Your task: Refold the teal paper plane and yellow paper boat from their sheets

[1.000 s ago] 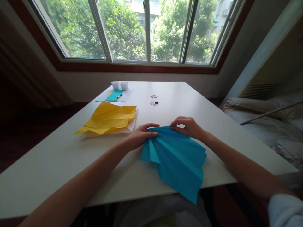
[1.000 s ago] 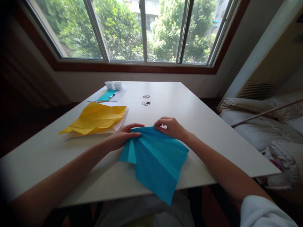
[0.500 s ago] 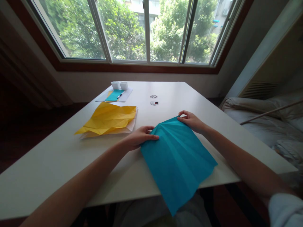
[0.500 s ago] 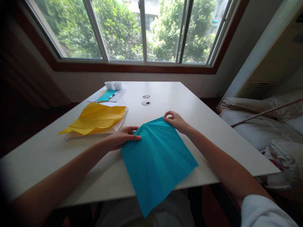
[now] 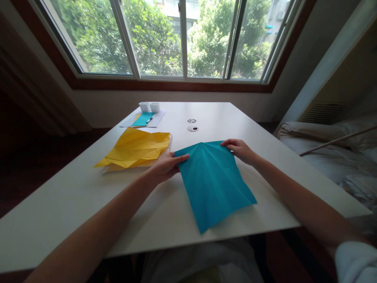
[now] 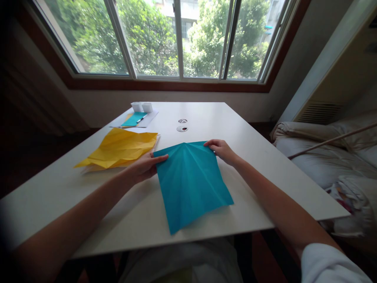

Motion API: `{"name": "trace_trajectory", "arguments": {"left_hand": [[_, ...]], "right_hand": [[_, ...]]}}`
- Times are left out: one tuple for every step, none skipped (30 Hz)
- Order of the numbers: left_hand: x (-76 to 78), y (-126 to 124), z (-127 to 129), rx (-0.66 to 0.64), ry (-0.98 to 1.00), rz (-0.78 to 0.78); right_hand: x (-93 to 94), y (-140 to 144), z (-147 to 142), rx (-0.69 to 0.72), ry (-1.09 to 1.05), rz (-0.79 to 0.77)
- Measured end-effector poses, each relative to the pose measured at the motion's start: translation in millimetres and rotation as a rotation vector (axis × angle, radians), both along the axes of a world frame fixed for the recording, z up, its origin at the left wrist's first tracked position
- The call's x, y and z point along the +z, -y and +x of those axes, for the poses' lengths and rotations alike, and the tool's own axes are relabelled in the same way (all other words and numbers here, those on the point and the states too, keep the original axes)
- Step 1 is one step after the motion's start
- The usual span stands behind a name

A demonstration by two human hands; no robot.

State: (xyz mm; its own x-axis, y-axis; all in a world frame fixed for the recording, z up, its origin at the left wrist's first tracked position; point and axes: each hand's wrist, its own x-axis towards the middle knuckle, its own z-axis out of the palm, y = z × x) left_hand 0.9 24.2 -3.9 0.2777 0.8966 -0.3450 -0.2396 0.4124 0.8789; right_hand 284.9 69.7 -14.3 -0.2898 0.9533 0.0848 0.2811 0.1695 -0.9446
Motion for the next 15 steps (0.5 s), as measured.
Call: {"name": "trace_trajectory", "arguments": {"left_hand": [[-1.1,-1,0,0.02,0.017,0.008],[-2.3,-2,0,0.041,0.027,0.018],[-3.5,-3,0,0.066,0.029,0.032],[-4.6,-3,0,0.1,0.023,0.053],[-5.4,-4,1,0.141,0.009,0.077],[-5.5,-5,1,0.191,-0.014,0.105],[-4.8,-6,1,0.246,-0.046,0.136],[-3.1,-7,0,0.3,-0.082,0.169],[-0.3,-8,-1,0.347,-0.122,0.198],[3.9,-10,-3,0.388,-0.165,0.221],[9.2,-13,-6,0.417,-0.21,0.234],[15.8,-16,-11,0.442,-0.255,0.236],[23.4,-19,-17,0.456,-0.293,0.231],[32.0,-24,-25,0.449,-0.328,0.211],[41.6,-28,-34,0.446,-0.355,0.195]], "right_hand": [[0.1,0,1,0.013,-0.028,-0.031],[0.6,1,1,0.033,-0.054,-0.06],[1.5,2,1,0.059,-0.073,-0.084],[2.7,4,0,0.086,-0.08,-0.099],[4.0,7,-1,0.112,-0.077,-0.101],[5.4,9,-3,0.135,-0.068,-0.092],[6.9,12,-5,0.156,-0.054,-0.073],[8.5,13,-9,0.172,-0.042,-0.05],[10.3,14,-12,0.183,-0.036,-0.029],[12.4,14,-17,0.191,-0.038,-0.018],[14.9,13,-22,0.194,-0.047,-0.017],[18.0,11,-28,0.2,-0.064,-0.028],[21.7,8,-35,0.208,-0.081,-0.045],[26.1,5,-43,0.214,-0.097,-0.057],[31.5,0,-52,0.209,-0.116,-0.072]]}}
